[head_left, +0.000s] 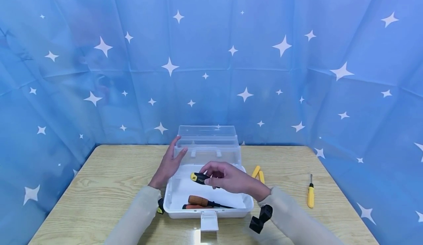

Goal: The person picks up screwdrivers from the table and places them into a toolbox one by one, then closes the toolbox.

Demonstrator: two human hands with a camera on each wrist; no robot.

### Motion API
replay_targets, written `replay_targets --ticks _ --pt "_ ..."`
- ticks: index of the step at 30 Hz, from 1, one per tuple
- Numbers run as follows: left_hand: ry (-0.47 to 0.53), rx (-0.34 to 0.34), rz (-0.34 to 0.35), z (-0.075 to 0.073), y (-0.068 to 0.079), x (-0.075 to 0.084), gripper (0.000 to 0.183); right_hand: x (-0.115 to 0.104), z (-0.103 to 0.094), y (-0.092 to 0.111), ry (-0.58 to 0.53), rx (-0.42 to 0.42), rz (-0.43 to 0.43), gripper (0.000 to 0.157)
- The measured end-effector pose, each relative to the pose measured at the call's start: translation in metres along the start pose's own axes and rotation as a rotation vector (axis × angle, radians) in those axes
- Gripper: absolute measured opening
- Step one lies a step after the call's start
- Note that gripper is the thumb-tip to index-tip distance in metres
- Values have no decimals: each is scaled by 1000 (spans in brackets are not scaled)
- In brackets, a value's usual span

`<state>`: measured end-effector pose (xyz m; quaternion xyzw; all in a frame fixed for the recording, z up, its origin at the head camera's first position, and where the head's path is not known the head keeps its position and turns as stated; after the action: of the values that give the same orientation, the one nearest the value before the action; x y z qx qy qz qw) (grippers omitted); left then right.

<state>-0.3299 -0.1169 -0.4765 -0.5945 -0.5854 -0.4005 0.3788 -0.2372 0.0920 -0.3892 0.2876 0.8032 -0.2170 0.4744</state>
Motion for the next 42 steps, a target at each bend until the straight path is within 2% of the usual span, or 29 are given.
replay_targets --ticks 15,30,37,42 --pt "8 -8 21 0 -2 2 68 10 12 -4 13 -40 77 23" --pt "33 -11 36 -1 0 4 67 21 26 -9 11 -103 46 21" --pt "37 -10 51 -1 -1 3 66 31 31 -9 32 -126 86 19" --pt "32 -7 60 -1 0 4 66 36 36 -10 47 -154 71 19"
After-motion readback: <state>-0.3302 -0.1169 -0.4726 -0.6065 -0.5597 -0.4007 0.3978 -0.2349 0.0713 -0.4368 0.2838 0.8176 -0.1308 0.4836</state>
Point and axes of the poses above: each hand's wrist, its own y-axis away from the middle knuckle, its own z-axis out of the palm, x = y × z, the point moved 5 cm from there along -y, towards the middle knuckle, and after that the axes turned 6 degrees about -z, right-handed, at the moved point
